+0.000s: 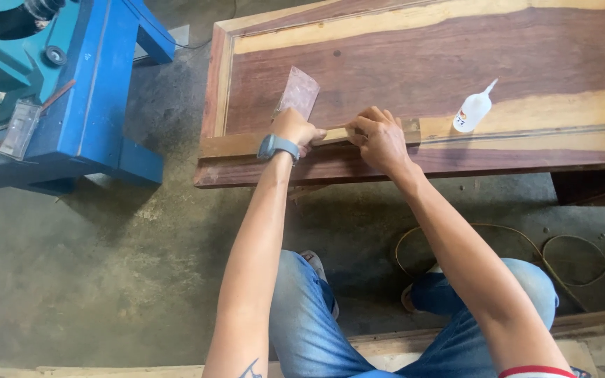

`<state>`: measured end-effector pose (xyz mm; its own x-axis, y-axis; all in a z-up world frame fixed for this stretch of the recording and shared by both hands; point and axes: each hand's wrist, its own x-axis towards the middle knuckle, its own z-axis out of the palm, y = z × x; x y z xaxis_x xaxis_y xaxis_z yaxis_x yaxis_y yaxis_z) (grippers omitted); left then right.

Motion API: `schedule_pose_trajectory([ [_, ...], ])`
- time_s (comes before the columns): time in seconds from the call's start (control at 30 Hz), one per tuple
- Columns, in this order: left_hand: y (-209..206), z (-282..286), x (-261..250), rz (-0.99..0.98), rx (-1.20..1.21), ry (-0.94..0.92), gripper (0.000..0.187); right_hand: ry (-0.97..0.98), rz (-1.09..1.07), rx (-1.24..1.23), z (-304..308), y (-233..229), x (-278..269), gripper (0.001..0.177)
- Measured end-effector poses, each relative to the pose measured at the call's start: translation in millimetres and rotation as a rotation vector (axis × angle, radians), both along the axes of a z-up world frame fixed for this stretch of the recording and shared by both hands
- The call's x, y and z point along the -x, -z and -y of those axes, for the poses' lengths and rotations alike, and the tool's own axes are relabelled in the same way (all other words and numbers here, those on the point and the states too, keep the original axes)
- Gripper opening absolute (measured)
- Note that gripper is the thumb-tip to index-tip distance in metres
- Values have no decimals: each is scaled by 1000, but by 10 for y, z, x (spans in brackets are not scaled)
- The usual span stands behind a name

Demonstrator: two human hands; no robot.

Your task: Applying glue to a small wooden component and sanding it to fit a larger wooden assembly.

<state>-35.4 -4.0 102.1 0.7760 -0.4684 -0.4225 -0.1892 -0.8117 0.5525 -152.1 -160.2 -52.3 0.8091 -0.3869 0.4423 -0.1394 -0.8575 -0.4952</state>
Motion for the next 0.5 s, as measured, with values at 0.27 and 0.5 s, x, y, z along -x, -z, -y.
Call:
schedule_pose_trajectory([
  [0.27, 209, -42, -159, -317, 210, -189, 59, -42, 142, 27, -79, -33, 0, 14],
  [0.5, 353, -32, -249, -291, 239, -196, 49, -91, 356, 42, -95, 61, -110, 18],
])
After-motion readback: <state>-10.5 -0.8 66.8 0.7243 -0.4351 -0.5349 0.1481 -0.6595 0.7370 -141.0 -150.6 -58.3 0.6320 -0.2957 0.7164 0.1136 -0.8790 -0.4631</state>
